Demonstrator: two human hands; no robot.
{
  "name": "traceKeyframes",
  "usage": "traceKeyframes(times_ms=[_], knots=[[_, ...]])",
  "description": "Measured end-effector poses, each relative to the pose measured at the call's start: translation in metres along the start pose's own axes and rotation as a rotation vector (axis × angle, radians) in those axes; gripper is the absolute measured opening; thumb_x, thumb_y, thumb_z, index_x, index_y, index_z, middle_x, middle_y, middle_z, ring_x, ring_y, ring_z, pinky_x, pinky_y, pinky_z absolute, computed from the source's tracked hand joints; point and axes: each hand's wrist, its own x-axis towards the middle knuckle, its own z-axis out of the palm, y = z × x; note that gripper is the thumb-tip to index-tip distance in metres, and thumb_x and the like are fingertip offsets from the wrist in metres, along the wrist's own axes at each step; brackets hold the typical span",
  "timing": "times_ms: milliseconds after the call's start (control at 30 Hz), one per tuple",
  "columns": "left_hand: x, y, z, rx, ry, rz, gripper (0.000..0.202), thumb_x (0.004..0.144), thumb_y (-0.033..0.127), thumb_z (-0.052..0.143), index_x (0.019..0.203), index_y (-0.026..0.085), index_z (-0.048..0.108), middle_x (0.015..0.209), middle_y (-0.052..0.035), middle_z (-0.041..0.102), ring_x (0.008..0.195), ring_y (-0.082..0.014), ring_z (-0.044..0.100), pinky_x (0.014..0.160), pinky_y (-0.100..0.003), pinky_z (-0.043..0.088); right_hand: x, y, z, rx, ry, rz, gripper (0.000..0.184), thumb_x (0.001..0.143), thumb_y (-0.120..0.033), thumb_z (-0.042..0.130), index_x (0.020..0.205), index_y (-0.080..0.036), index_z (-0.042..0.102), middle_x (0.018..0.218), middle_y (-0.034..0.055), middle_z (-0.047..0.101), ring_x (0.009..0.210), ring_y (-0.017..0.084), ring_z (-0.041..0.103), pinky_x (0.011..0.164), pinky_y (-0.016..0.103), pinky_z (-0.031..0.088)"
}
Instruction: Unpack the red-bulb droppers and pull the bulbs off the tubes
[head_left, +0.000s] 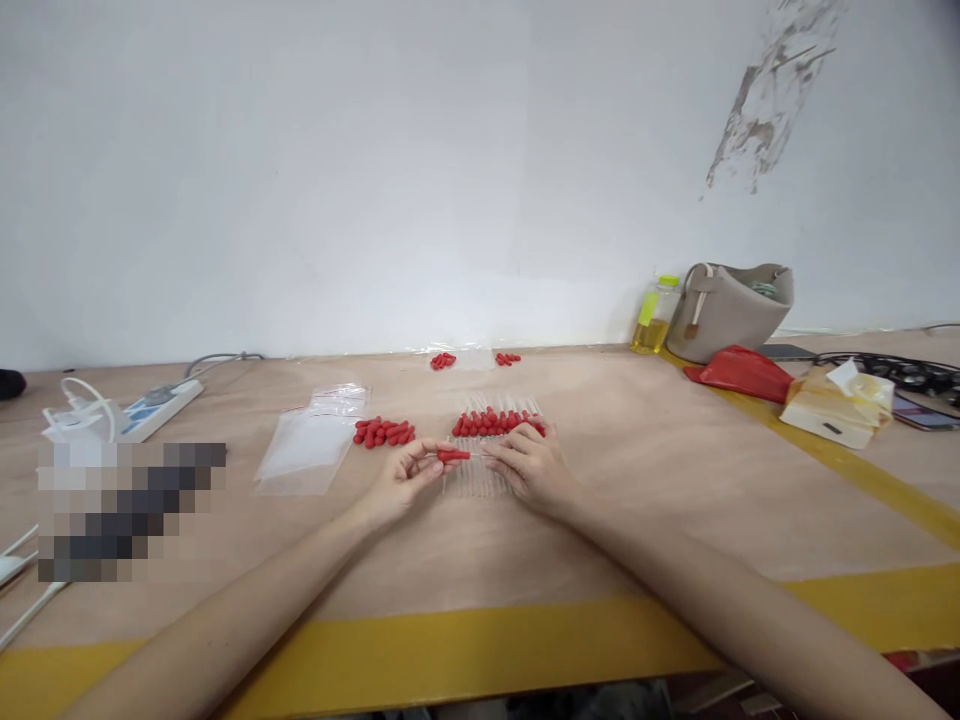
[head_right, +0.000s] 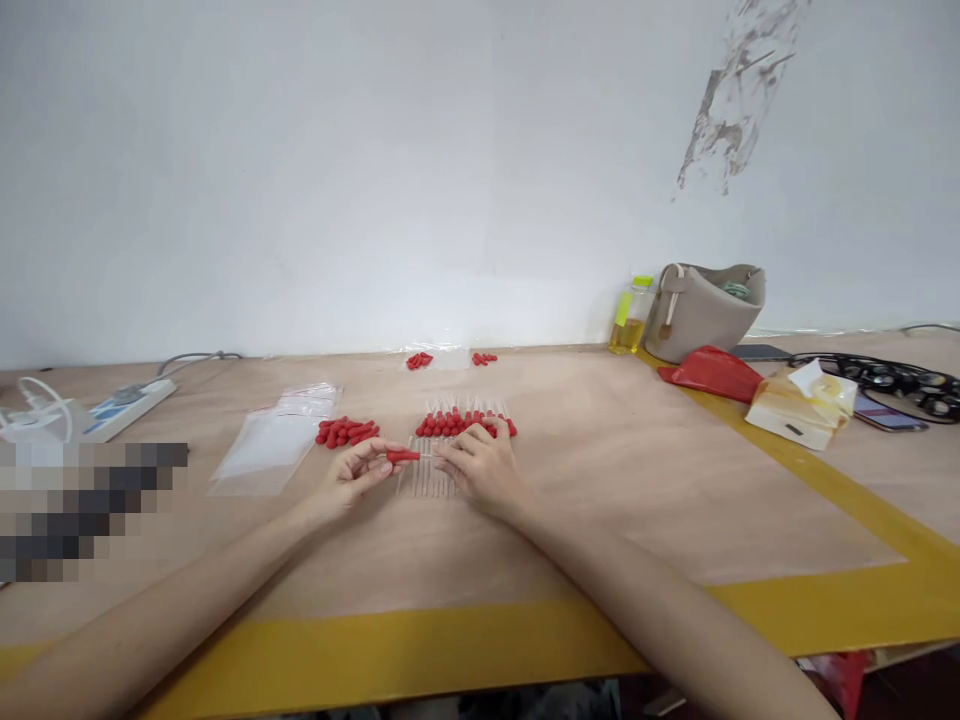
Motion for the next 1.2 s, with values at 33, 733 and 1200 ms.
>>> traceKeyframes(times_ms=[33,733,1200], knots=[[-0.001,-0.001,0.002,0.014,0.003,-0.015,0.03,0.074,0.034,0.062,0.096,0.015,0.055,0.1,-0.0102,0.065,0.095,-0.0207,0.06,0.082,-0.034,0.048,-0.001,-0.002,0.002,0.002,-0.001,-0.002,0.019,0.087,-0.031,0.047,0.095,-0.025,0.062,0.079,-0.0002,0.064,0.079,0.014,0.049,0.09,0.039,0.023],[-0.019,0.001,0.006,0.663,0.003,0.059,0.025,0.082,0.033,0.049,0.076,0.016,0.065,0.061,0.001,0.06,0.053,-0.0092,0.047,0.05,-0.019,0.035,-0.012,-0.014,-0.002,0.033,-0.031,-0.107,0.02,0.085,-0.025,0.047,0.072,-0.021,0.062,0.056,-0.0036,0.054,0.066,0.011,0.041,0.082,0.034,0.021],[-0.014,0.011,-0.029,0.581,0.354,0.023,0.026,0.074,0.04,0.054,0.075,0.017,0.066,0.073,-0.0039,0.066,0.068,-0.0171,0.059,0.061,-0.026,0.045,-0.013,0.01,-0.011,0.008,0.165,0.13,0.02,0.084,-0.026,0.048,0.072,-0.021,0.064,0.056,-0.002,0.058,0.061,0.011,0.045,0.081,0.033,0.023]])
